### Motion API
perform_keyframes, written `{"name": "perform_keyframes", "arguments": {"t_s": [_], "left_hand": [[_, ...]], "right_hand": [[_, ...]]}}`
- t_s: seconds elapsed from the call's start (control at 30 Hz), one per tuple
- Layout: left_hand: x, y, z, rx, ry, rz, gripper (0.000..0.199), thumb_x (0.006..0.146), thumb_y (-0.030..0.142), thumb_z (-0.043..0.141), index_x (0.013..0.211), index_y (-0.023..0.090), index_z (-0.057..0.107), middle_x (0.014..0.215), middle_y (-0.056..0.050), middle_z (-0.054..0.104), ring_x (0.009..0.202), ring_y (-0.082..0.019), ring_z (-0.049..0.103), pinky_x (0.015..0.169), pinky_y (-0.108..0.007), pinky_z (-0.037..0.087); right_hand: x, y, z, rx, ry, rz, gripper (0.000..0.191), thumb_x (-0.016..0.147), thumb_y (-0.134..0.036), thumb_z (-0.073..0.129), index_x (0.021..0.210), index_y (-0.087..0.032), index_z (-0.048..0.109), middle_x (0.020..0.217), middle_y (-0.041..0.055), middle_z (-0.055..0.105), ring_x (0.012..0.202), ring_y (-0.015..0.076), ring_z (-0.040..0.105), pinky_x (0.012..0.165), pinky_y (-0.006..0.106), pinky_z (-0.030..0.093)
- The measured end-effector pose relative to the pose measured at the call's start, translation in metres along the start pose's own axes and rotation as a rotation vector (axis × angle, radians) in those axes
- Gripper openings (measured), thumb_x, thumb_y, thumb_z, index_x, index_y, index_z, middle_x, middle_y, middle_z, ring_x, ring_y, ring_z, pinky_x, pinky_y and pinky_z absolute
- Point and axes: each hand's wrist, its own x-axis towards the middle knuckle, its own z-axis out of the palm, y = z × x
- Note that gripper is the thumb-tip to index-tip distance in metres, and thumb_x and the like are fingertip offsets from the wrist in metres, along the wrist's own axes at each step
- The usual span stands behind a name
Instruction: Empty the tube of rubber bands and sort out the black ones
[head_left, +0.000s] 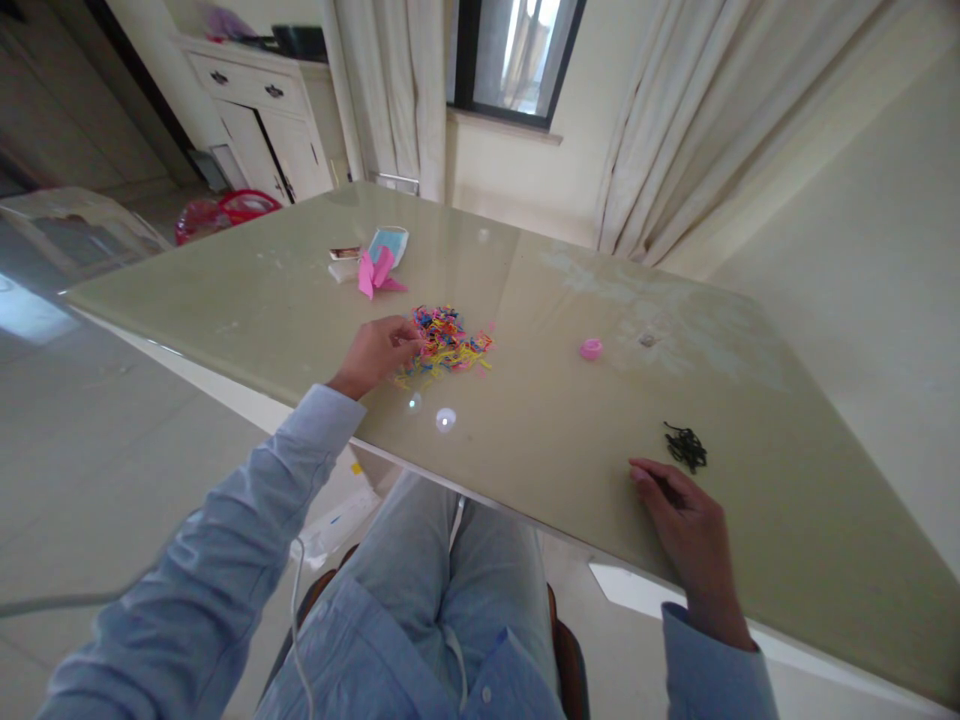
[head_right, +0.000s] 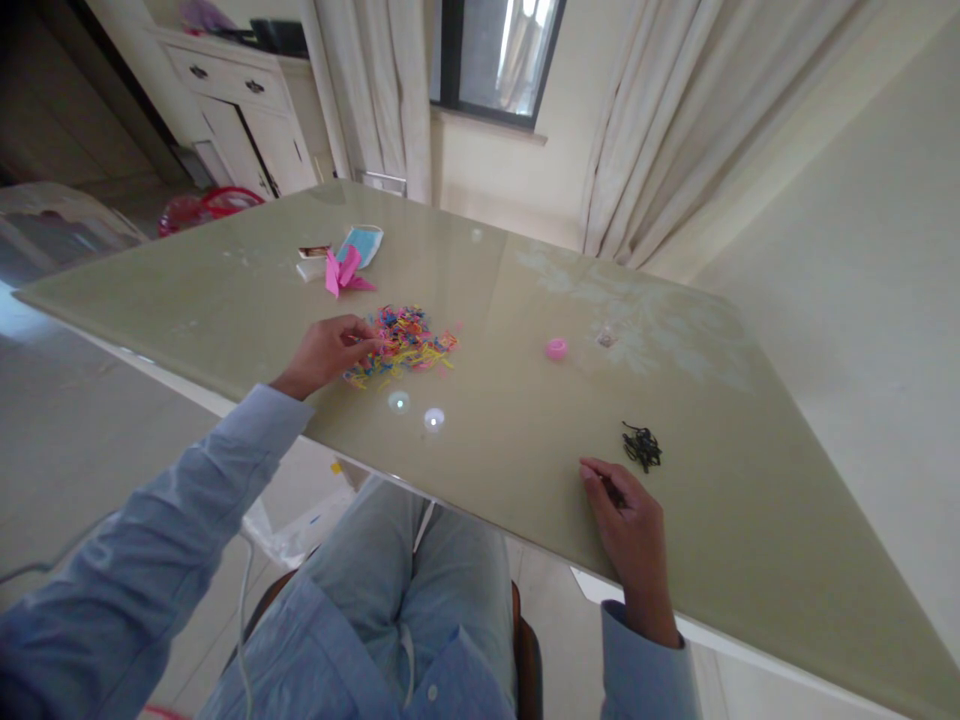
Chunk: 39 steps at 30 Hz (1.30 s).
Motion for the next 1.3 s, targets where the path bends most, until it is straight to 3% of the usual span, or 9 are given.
{"name": "perform_keyframes", "arguments": {"t_s": [0.2, 0.33, 0.5, 0.6, 0.8, 0.93, 1.13, 1.3], "left_hand": [[-0.001, 0.002, -0.001, -0.074, -0.024, -0.037, 0.02, 0.072, 0.035, 0.068, 0.077, 0.016, 0.065, 0.064, -0.001, 0.069, 0.055, -0.016, 0.066, 0.053, -0.024, 0.048], [-0.007, 0.013, -0.002, -0.192, -0.015, -0.09, 0.033, 0.073, 0.044, 0.074, 0.087, 0.015, 0.068, 0.066, -0.003, 0.072, 0.053, -0.017, 0.067, 0.048, -0.023, 0.046], [-0.029, 0.035, 0.008, -0.475, -0.087, -0.153, 0.053, 0.068, 0.061, 0.079, 0.089, 0.014, 0.066, 0.084, -0.009, 0.077, 0.051, -0.014, 0.065, 0.044, -0.022, 0.043], [-0.047, 0.045, 0.018, -0.625, -0.13, -0.18, 0.055, 0.066, 0.063, 0.081, 0.085, 0.014, 0.065, 0.084, -0.008, 0.077, 0.049, -0.011, 0.063, 0.045, -0.02, 0.043], [-0.072, 0.064, 0.039, -1.05, -0.211, -0.33, 0.048, 0.067, 0.051, 0.087, 0.087, 0.013, 0.067, 0.072, 0.0, 0.071, 0.04, -0.002, 0.047, 0.041, -0.015, 0.036], [-0.086, 0.078, 0.051, -1.273, -0.308, -0.403, 0.041, 0.069, 0.04, 0.089, 0.091, 0.012, 0.069, 0.071, 0.002, 0.067, 0.042, 0.001, 0.046, 0.042, -0.012, 0.036], [-0.11, 0.109, 0.067, -1.441, -0.391, -0.472, 0.032, 0.076, 0.035, 0.085, 0.094, 0.012, 0.073, 0.073, 0.004, 0.064, 0.038, 0.004, 0.038, 0.04, -0.012, 0.033], [-0.116, 0.13, 0.079, -1.499, -0.462, -0.508, 0.031, 0.077, 0.031, 0.084, 0.098, 0.011, 0.075, 0.075, 0.002, 0.066, 0.04, 0.004, 0.037, 0.041, -0.011, 0.034]], "right_hand": [[0.0, 0.001, 0.001, -0.003, 0.004, 0.007, 0.036, 0.079, -0.052, 0.067, 0.09, -0.02, 0.079, 0.092, 0.0094, 0.078, 0.082, 0.0252, 0.07, 0.078, 0.037, 0.056], [0.0, 0.002, 0.0, -0.002, 0.003, 0.006, 0.036, 0.079, -0.052, 0.066, 0.09, -0.02, 0.079, 0.092, 0.0095, 0.078, 0.083, 0.0253, 0.071, 0.079, 0.037, 0.056], [0.0, 0.004, 0.001, 0.009, 0.007, -0.002, 0.036, 0.079, -0.052, 0.067, 0.09, -0.02, 0.079, 0.092, 0.0099, 0.078, 0.083, 0.0253, 0.07, 0.076, 0.037, 0.056], [0.0, 0.004, 0.001, 0.019, 0.008, -0.005, 0.036, 0.079, -0.052, 0.067, 0.091, -0.02, 0.079, 0.091, 0.0097, 0.078, 0.08, 0.0245, 0.07, 0.075, 0.037, 0.055], [-0.001, 0.002, 0.0, 0.024, -0.004, -0.028, 0.033, 0.082, -0.049, 0.066, 0.092, -0.02, 0.078, 0.089, 0.0088, 0.077, 0.077, 0.0227, 0.068, 0.074, 0.035, 0.054], [-0.001, 0.004, 0.001, 0.028, -0.002, -0.03, 0.032, 0.084, -0.048, 0.066, 0.094, -0.02, 0.078, 0.088, 0.0079, 0.076, 0.074, 0.0212, 0.067, 0.072, 0.035, 0.053], [-0.003, 0.007, 0.002, 0.067, -0.014, -0.022, 0.03, 0.086, -0.046, 0.066, 0.095, -0.021, 0.078, 0.09, 0.0068, 0.075, 0.07, 0.0186, 0.064, 0.067, 0.033, 0.051], [-0.003, 0.006, 0.003, 0.107, -0.019, -0.035, 0.026, 0.087, -0.043, 0.065, 0.095, -0.021, 0.078, 0.087, 0.0059, 0.075, 0.07, 0.0179, 0.064, 0.065, 0.031, 0.05]]}}
